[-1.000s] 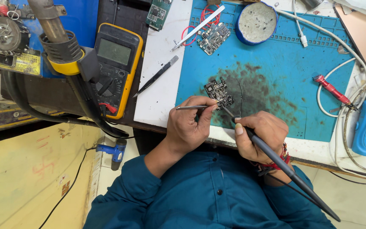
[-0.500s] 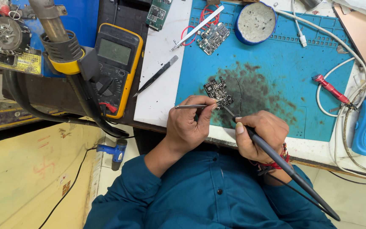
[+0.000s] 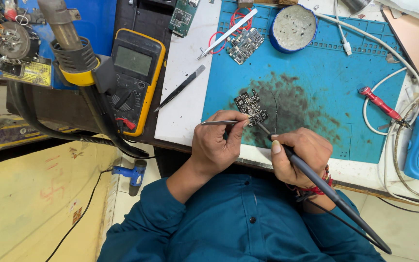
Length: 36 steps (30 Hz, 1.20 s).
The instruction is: The person solders components on a small circuit board at a workbench, holding the board with tweezers in one hand and a soldering iron in the other, repositioning the board and touching the iron to different points on the board throughout the episode.
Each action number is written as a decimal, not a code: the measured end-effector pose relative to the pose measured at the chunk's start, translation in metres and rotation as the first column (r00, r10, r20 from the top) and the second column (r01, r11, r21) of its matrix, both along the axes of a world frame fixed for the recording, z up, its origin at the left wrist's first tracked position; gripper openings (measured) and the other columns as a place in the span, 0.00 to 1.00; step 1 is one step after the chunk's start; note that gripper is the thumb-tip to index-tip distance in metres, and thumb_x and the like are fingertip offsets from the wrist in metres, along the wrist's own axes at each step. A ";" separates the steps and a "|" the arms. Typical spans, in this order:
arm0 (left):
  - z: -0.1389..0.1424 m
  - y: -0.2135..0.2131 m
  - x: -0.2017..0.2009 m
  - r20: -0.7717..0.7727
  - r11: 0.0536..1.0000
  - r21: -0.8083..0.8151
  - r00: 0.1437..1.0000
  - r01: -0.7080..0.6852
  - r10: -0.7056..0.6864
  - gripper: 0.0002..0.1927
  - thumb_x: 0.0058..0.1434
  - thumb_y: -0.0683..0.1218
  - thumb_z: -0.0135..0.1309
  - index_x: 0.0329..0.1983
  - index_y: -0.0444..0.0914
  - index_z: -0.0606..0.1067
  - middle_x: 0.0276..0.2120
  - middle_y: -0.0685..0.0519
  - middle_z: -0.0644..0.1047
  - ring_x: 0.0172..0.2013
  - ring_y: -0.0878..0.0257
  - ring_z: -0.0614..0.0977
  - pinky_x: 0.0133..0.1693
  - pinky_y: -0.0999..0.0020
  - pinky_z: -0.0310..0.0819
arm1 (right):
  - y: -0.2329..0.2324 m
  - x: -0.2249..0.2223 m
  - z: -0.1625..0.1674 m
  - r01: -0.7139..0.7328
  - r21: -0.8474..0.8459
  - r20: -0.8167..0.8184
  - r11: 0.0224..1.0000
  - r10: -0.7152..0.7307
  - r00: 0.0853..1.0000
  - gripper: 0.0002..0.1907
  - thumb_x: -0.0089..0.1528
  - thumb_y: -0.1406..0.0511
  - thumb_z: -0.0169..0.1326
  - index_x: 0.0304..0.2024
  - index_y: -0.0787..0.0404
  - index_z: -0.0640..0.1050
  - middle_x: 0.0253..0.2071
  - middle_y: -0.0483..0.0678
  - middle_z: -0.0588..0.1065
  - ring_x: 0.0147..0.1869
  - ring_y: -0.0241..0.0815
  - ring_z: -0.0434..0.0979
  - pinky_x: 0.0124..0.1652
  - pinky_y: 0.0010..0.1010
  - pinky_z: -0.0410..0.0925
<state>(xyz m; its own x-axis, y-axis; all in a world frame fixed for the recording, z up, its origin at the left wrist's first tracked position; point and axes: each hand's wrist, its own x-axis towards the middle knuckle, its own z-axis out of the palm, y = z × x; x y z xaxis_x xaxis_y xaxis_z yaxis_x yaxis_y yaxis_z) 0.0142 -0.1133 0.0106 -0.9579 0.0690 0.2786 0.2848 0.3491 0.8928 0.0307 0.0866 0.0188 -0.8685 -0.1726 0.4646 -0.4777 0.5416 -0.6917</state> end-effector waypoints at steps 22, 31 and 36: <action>0.000 0.000 -0.001 -0.015 1.000 -0.001 1.000 0.005 -0.005 0.05 0.69 0.40 0.59 0.45 0.35 0.76 0.37 0.49 0.81 0.30 0.62 0.85 0.33 0.71 0.78 | 0.000 0.001 0.001 0.042 -0.003 0.026 0.999 -0.042 0.999 0.02 0.60 0.71 0.57 0.33 0.65 0.77 0.24 0.49 0.73 0.25 0.45 0.73 0.28 0.34 0.64; 0.001 0.000 0.000 0.013 1.000 -0.007 1.000 -0.005 0.005 0.04 0.69 0.41 0.60 0.44 0.35 0.77 0.37 0.49 0.82 0.30 0.62 0.85 0.32 0.71 0.78 | 0.001 0.001 0.001 0.033 0.002 0.025 0.999 -0.033 0.999 0.03 0.61 0.70 0.57 0.33 0.64 0.77 0.24 0.50 0.73 0.25 0.45 0.72 0.29 0.34 0.63; 0.002 0.001 0.000 -0.002 1.000 -0.010 1.000 -0.004 0.004 0.04 0.69 0.41 0.60 0.44 0.36 0.77 0.37 0.49 0.82 0.30 0.62 0.84 0.33 0.71 0.78 | 0.001 0.001 0.002 0.029 -0.001 0.030 1.000 -0.029 0.999 0.02 0.61 0.70 0.57 0.34 0.64 0.77 0.25 0.50 0.73 0.26 0.45 0.73 0.27 0.33 0.63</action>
<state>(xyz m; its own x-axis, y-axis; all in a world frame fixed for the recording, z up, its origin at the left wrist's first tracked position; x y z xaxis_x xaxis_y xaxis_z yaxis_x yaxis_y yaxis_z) 0.0139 -0.1127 0.0127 -0.9577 0.0680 0.2797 0.2851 0.3593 0.8886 0.0322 0.0875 0.0204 -0.8867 -0.1462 0.4387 -0.4408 0.5540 -0.7063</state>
